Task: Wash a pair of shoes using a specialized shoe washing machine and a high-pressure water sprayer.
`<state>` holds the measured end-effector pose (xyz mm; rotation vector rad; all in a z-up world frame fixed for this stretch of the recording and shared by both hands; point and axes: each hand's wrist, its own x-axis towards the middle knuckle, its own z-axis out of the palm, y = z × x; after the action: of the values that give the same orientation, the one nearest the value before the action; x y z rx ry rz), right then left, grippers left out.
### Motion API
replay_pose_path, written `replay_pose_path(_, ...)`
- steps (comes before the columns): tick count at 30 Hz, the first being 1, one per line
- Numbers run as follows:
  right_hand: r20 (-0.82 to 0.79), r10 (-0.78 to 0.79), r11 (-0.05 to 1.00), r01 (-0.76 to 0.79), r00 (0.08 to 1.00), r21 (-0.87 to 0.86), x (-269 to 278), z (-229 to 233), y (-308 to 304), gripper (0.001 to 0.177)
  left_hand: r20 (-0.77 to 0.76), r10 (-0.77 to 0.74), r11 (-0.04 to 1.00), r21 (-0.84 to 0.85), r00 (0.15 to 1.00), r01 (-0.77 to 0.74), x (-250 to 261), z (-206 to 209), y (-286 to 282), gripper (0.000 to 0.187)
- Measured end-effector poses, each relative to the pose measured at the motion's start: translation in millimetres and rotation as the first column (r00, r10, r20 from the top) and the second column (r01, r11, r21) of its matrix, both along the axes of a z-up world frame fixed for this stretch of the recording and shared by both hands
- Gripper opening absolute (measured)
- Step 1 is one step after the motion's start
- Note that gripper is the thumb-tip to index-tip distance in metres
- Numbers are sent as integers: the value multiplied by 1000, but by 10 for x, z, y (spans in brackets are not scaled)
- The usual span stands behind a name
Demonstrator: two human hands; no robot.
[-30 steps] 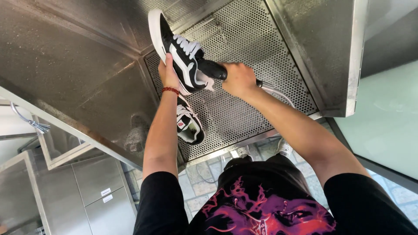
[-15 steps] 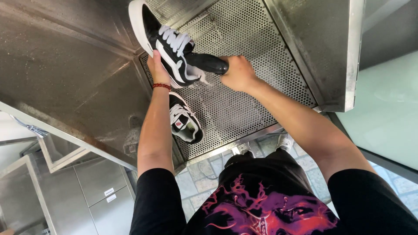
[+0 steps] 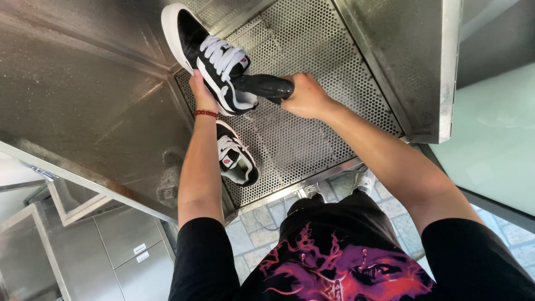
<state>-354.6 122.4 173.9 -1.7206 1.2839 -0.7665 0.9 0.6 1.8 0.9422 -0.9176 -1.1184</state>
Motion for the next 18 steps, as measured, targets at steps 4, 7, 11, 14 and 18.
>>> replay_pose_path(4,12,17,999,-16,1000,-33,-6,-61,-18,30,101,-11,998,-60,995,17,-43,318,104,75)
replay_pose_path(7,-40,9,1000,-8,999,20,25,-99,-42,28,269,29,994,-111,963,1,-55,501,168,78)
replay_pose_path(11,-153,-30,999,34,988,21,105,-127,-64,32,416,59,979,-204,907,30,-97,638,198,76)
replay_pose_path(14,-171,-37,996,51,985,74,125,-158,-95,30,462,97,972,-233,882,15,-163,688,203,74)
replay_pose_path(18,-187,-81,987,105,979,123,133,-179,-182,27,553,211,959,-276,806,-61,-321,762,214,74)
